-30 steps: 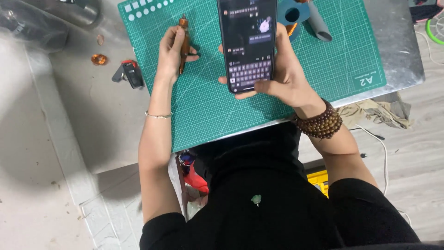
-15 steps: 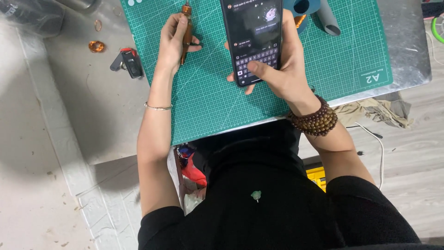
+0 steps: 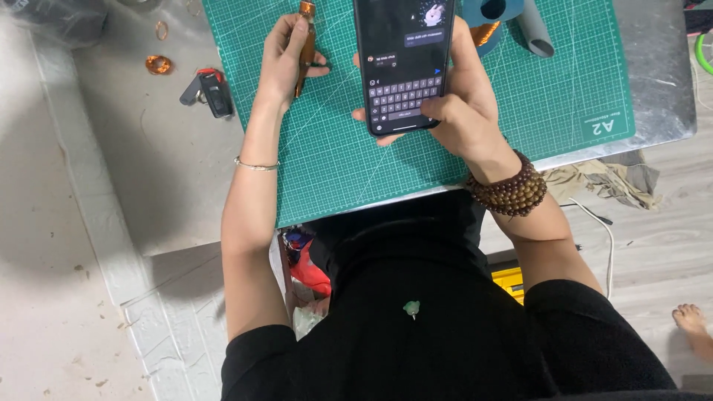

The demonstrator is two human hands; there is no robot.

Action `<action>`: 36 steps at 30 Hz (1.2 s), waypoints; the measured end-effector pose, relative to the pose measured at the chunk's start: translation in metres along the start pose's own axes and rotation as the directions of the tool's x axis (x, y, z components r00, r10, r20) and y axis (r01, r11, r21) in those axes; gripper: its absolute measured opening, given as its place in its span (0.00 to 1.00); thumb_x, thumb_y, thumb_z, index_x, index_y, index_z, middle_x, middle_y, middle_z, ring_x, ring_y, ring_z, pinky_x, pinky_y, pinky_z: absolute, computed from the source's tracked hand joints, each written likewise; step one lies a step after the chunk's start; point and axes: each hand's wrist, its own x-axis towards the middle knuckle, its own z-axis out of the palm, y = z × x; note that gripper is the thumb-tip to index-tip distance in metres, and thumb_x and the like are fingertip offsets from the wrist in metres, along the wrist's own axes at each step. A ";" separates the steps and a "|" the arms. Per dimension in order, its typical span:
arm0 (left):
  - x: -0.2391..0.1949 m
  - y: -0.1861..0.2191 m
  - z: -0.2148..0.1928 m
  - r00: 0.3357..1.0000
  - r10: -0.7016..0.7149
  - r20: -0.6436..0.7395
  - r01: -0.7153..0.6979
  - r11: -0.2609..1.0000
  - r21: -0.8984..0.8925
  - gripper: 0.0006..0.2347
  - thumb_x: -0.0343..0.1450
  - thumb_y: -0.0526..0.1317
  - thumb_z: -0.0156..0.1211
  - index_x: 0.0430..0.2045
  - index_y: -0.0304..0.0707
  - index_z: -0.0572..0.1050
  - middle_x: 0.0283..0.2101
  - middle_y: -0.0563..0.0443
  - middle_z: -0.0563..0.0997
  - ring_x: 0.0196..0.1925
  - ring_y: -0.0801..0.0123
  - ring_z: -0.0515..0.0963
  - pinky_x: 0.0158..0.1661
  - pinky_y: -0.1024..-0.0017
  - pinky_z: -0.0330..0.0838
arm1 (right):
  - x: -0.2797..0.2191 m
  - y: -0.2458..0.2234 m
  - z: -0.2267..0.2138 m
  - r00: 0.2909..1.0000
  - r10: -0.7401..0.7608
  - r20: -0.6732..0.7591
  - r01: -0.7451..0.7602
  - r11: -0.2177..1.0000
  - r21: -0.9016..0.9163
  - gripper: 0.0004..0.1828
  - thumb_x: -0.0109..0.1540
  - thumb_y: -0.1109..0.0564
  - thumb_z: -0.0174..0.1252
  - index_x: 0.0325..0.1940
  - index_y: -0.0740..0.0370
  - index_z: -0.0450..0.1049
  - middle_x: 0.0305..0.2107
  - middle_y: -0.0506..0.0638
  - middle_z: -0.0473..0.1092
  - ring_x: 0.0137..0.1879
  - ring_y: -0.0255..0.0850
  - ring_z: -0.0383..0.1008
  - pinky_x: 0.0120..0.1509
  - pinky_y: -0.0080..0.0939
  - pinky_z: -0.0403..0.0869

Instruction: Winding thin copper wire around a cylindrical component on a green cutting mat.

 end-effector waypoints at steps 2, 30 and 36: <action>-0.002 0.001 0.000 1.000 -0.009 -0.007 0.009 1.000 -0.003 0.14 0.70 0.51 0.48 0.37 0.41 0.64 0.27 0.54 0.67 0.28 0.71 0.80 0.31 0.73 0.83 | -0.001 0.000 0.003 1.000 0.023 0.004 -0.023 1.000 0.006 0.33 0.63 0.74 0.36 0.69 0.50 0.43 0.63 0.73 0.50 0.68 0.75 0.60 0.47 0.62 0.81; -0.001 -0.001 -0.001 1.000 -0.005 -0.008 0.005 1.000 -0.017 0.12 0.71 0.50 0.49 0.35 0.42 0.64 0.26 0.54 0.67 0.28 0.70 0.80 0.31 0.72 0.84 | 0.000 0.008 0.003 0.999 0.008 -0.032 -0.009 0.999 -0.040 0.25 0.67 0.63 0.44 0.65 0.56 0.44 0.59 0.70 0.53 0.59 0.67 0.67 0.45 0.59 0.81; -0.004 0.005 0.002 0.999 0.034 0.013 -0.034 0.999 0.016 0.11 0.71 0.50 0.48 0.34 0.43 0.64 0.26 0.56 0.65 0.30 0.72 0.80 0.32 0.73 0.83 | 0.008 0.005 0.012 0.997 -0.010 -0.073 -0.001 0.989 -0.148 0.27 0.66 0.61 0.50 0.63 0.59 0.43 0.56 0.69 0.56 0.58 0.62 0.69 0.45 0.53 0.82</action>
